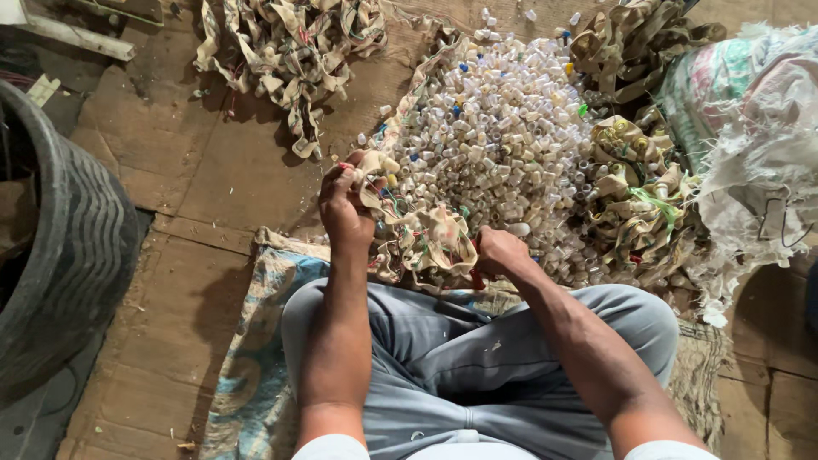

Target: The person sits on a mat and uses red-handled shears to cut plastic caps off a long, tangled strip of material. The cut caps fall onto a large pile on the floor, and the person continues cutting along the strip.

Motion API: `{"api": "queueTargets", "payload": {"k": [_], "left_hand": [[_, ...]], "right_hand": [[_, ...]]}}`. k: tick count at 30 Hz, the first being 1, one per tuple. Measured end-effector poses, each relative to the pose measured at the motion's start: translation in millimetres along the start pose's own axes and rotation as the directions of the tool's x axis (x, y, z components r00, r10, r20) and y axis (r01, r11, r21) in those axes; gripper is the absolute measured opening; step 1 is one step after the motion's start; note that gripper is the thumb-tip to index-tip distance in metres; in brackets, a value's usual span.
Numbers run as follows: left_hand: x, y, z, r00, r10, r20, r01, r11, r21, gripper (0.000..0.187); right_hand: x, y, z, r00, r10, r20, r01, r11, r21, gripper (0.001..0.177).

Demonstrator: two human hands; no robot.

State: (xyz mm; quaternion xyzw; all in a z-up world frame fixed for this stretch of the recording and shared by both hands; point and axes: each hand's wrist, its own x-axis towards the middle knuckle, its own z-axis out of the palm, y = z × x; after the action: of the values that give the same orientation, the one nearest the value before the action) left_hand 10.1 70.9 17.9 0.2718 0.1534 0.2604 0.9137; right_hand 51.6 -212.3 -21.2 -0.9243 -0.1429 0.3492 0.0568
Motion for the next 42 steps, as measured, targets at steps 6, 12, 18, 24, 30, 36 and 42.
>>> {"api": "queueTargets", "payload": {"k": [6,12,18,24,30,36,42], "left_hand": [[8,-10,-12,0.998,-0.013,0.056,0.016,0.998,-0.062,0.011],[8,-16,-13,0.997,-0.012,0.079,0.008,0.998,0.059,0.010],[8,-14,-8,0.998,-0.014,0.058,0.009,0.997,0.081,0.011],[6,-16,-8,0.985,0.122,0.123,-0.164,0.885,0.435,0.011],[6,-29,-9,0.913,0.216,0.346,-0.385,0.177,0.906,0.013],[-5,-43,2,0.815,0.218,0.537,-0.550,-0.002,0.835,0.013],[-8,-41,6,0.827,0.203,0.524,-0.539,0.024,0.842,0.013]], "right_hand": [[-3,-15,1,0.999,0.032,-0.026,-0.035,0.990,-0.134,0.051],[1,-11,12,0.993,-0.020,-0.117,0.003,0.989,-0.146,0.078],[8,-7,15,0.994,0.055,-0.094,-0.063,0.994,-0.085,0.070],[5,14,-16,0.997,-0.054,-0.058,0.064,0.981,0.181,0.039],[-30,42,-50,0.976,0.092,-0.198,0.082,0.687,0.722,0.023],[-35,45,-41,0.917,-0.190,-0.352,0.398,0.352,0.847,0.022],[-15,17,-14,0.871,-0.270,-0.411,0.477,0.668,0.571,0.024]]}}
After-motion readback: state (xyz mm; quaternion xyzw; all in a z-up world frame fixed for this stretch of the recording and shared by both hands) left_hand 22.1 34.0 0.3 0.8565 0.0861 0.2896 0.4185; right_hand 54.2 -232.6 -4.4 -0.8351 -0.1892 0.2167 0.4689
